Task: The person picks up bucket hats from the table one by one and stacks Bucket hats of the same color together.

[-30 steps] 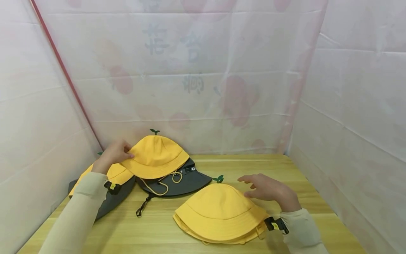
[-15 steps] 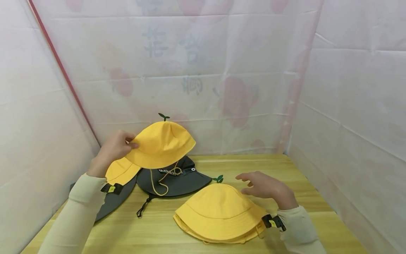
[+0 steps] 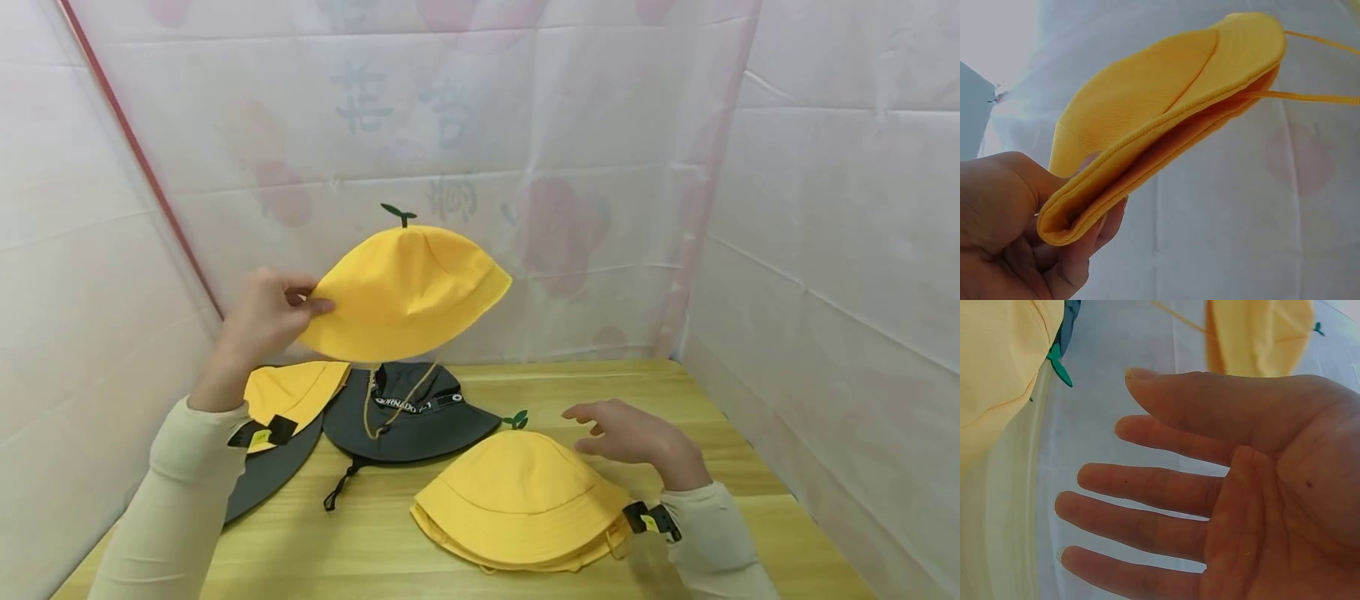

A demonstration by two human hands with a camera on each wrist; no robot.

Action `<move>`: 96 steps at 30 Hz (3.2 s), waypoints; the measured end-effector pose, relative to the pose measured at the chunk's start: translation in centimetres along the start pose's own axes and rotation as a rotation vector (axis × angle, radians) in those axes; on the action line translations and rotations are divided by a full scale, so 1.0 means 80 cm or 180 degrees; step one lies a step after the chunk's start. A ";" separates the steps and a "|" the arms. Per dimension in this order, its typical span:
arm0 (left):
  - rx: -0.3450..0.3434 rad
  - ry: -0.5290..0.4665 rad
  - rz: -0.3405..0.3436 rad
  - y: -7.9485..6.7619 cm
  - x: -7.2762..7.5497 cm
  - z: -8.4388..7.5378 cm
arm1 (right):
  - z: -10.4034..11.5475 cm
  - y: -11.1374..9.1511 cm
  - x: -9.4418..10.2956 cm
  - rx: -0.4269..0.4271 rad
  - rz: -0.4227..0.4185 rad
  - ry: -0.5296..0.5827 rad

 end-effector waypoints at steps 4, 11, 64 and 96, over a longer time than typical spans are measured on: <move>-0.0072 -0.0061 -0.0201 0.005 0.006 -0.017 | 0.000 -0.001 0.001 0.0018 -0.0026 -0.0013; -0.0135 -0.0200 -0.0352 0.011 0.010 -0.048 | -0.002 -0.004 0.005 -0.0013 -0.0018 0.0023; 0.0241 -0.1045 0.1098 -0.097 -0.101 -0.055 | -0.008 -0.022 0.051 0.0442 -0.1536 0.0191; 0.0521 -0.0689 0.1598 -0.110 -0.138 -0.050 | -0.040 -0.031 0.045 0.0440 -0.0277 0.0518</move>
Point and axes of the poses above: each hand's wrist, its own y-axis towards the middle knuckle, its own x-axis out of the back of the hand, z = x × y, the point moved 1 cm from there along y, towards the middle knuckle, and after that the axes turned 7 degrees about -z, right-handed, at the moved point
